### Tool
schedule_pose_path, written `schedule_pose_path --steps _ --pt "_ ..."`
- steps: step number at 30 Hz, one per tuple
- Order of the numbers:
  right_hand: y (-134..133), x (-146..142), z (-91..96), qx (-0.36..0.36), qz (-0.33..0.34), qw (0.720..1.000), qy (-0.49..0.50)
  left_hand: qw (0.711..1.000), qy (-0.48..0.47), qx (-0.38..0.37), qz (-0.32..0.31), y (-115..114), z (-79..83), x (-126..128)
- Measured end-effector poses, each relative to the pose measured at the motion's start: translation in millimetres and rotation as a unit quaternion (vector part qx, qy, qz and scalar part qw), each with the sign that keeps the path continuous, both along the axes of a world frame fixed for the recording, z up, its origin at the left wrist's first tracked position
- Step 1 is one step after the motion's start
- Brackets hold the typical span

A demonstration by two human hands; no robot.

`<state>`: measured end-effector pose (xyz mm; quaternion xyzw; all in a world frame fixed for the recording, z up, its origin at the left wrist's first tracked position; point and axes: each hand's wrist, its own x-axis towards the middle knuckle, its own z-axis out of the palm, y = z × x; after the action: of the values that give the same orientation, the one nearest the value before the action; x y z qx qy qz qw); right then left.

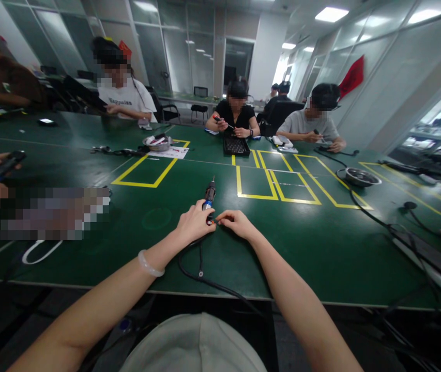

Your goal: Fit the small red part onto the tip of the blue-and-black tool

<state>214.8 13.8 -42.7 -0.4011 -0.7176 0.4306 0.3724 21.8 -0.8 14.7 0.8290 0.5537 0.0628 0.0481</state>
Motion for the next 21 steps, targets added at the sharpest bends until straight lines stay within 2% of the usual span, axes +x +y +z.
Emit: schedule_pose_path --steps 3,6,10,16,21 --pt "1 2 0.8 -0.001 -0.020 1.000 -0.004 1.000 0.013 -0.003 0.007 4 0.8 -14" --pt "1 3 1.0 -0.004 -0.026 1.000 -0.006 0.999 0.031 -0.005 0.021 13 2.0 -38" --pt "1 3 0.8 -0.005 -0.029 1.000 -0.005 0.997 0.059 -0.015 0.040 37 2.4 -87" --pt "0 2 1.5 -0.009 -0.029 1.000 0.000 0.993 0.097 -0.035 0.054 88 -2.4 -171" --pt "-1 3 1.8 -0.010 -0.030 0.999 -0.005 0.993 0.110 -0.033 0.042 118 -4.9 -219"
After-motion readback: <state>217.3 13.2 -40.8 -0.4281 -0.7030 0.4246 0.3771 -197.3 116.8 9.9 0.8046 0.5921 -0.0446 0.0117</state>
